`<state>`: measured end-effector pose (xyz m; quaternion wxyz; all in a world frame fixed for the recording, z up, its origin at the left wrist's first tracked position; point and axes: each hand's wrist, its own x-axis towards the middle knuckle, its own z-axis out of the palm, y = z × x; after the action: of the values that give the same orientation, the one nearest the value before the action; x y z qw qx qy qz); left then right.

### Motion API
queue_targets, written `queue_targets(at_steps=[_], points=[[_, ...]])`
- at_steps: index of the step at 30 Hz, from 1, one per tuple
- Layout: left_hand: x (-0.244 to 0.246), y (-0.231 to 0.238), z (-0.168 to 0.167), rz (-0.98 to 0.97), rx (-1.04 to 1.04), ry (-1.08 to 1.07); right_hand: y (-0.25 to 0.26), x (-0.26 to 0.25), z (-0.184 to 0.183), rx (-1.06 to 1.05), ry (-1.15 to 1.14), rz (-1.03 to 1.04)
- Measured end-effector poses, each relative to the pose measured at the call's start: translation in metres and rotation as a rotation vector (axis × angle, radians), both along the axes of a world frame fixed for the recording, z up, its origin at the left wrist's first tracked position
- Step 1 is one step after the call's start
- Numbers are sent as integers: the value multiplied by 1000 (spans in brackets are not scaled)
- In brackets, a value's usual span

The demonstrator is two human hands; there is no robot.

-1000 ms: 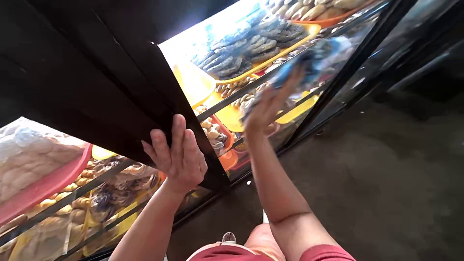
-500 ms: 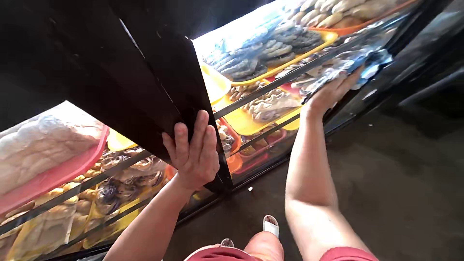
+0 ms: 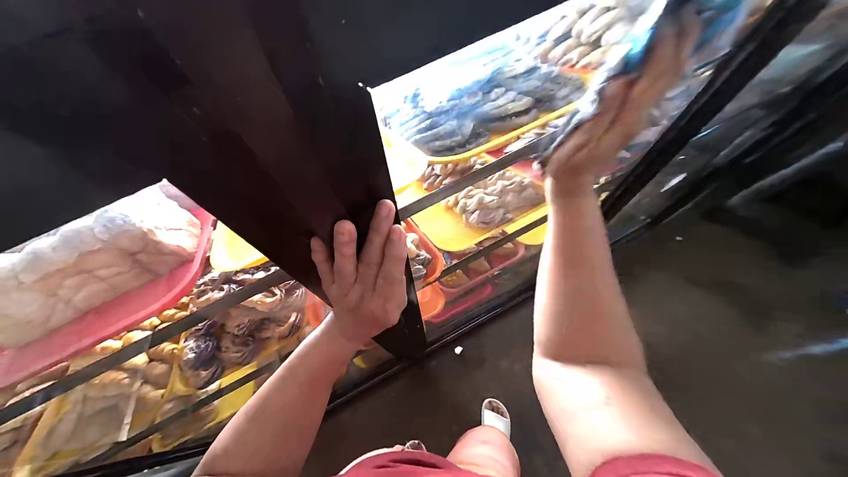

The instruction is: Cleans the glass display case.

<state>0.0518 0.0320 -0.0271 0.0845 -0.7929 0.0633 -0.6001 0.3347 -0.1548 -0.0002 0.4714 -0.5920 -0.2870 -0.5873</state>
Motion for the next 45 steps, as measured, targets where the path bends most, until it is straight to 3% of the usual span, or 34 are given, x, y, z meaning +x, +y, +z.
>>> queue_targets(at_steps=[2,5,9,11,14,20,27,29,31,33,36,38,40,42,45], points=[[-1,-1,0,8,4,6,-12,13,-1,150,204,-87],[1,-1,1,7,-5,9,12,-30,25,235,386,-18],[2,2,0,22,15,5,84,-140,20,-74,101,148],[2,3,-2,21,16,0,88,-147,3,-273,-133,239],[2,3,-2,36,17,2,52,-99,0,-364,-212,212],[-3,1,0,62,28,40,-33,26,10,-160,-77,-35],[-8,0,4,89,20,85,-94,106,10,-18,115,-131],[-10,0,5,85,27,83,-91,100,-8,40,172,-102],[-13,1,6,99,35,90,-77,81,-48,139,274,-49],[-15,5,4,118,39,98,-65,55,-114,213,444,-29],[-22,8,3,150,24,116,-47,16,-246,351,736,13],[-26,9,0,161,-4,128,-37,-8,-326,520,987,115],[-29,13,-1,148,-10,138,-31,-26,-374,778,1259,222],[-27,14,0,129,-16,130,-27,-27,-364,926,1369,266],[-28,16,-1,152,-5,140,-9,-36,-251,797,1157,204]])
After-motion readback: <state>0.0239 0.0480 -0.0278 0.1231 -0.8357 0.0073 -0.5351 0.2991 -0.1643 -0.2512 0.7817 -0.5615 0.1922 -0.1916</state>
